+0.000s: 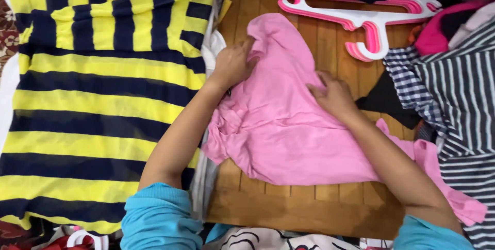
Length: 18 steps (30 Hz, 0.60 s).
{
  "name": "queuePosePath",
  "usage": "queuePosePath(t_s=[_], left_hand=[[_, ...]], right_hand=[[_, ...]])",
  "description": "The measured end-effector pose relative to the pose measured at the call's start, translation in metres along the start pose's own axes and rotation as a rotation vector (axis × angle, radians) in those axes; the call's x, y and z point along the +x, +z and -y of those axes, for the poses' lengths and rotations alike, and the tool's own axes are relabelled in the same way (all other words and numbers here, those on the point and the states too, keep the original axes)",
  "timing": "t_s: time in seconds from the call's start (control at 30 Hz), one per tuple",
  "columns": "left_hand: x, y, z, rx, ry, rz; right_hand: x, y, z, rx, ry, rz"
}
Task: The person folds a yellow and navy striped long-sleeved shirt on a wooden surface. They then pick up a pink shirt, smooth it out, and place it onto a white hanger.
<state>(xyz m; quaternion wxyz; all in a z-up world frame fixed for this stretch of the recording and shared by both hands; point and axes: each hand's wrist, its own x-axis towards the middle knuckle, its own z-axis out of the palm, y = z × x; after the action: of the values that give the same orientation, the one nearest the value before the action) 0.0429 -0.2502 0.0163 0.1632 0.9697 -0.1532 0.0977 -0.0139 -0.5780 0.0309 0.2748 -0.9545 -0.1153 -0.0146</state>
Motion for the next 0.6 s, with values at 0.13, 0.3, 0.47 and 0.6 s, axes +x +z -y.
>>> queuePosePath(t_s=[0.13,0.3,0.47,0.6], left_hand=[[0.004,-0.021,-0.039,-0.160,0.073,0.064],[0.020,-0.002,-0.032,-0.024,0.022,-0.002],[-0.009,0.007,0.034,0.112,0.088,-0.114],[-0.079,-0.100,-0.062,-0.121,-0.269,0.423]], right_hand=[[-0.013,-0.029,0.013,-0.042,0.007,0.076],[-0.029,-0.089,-0.041,-0.339,0.189,0.015],[-0.042,-0.136,-0.023,-0.518,0.427,0.248],[-0.040,-0.139,-0.014,-0.370,0.312,0.114]])
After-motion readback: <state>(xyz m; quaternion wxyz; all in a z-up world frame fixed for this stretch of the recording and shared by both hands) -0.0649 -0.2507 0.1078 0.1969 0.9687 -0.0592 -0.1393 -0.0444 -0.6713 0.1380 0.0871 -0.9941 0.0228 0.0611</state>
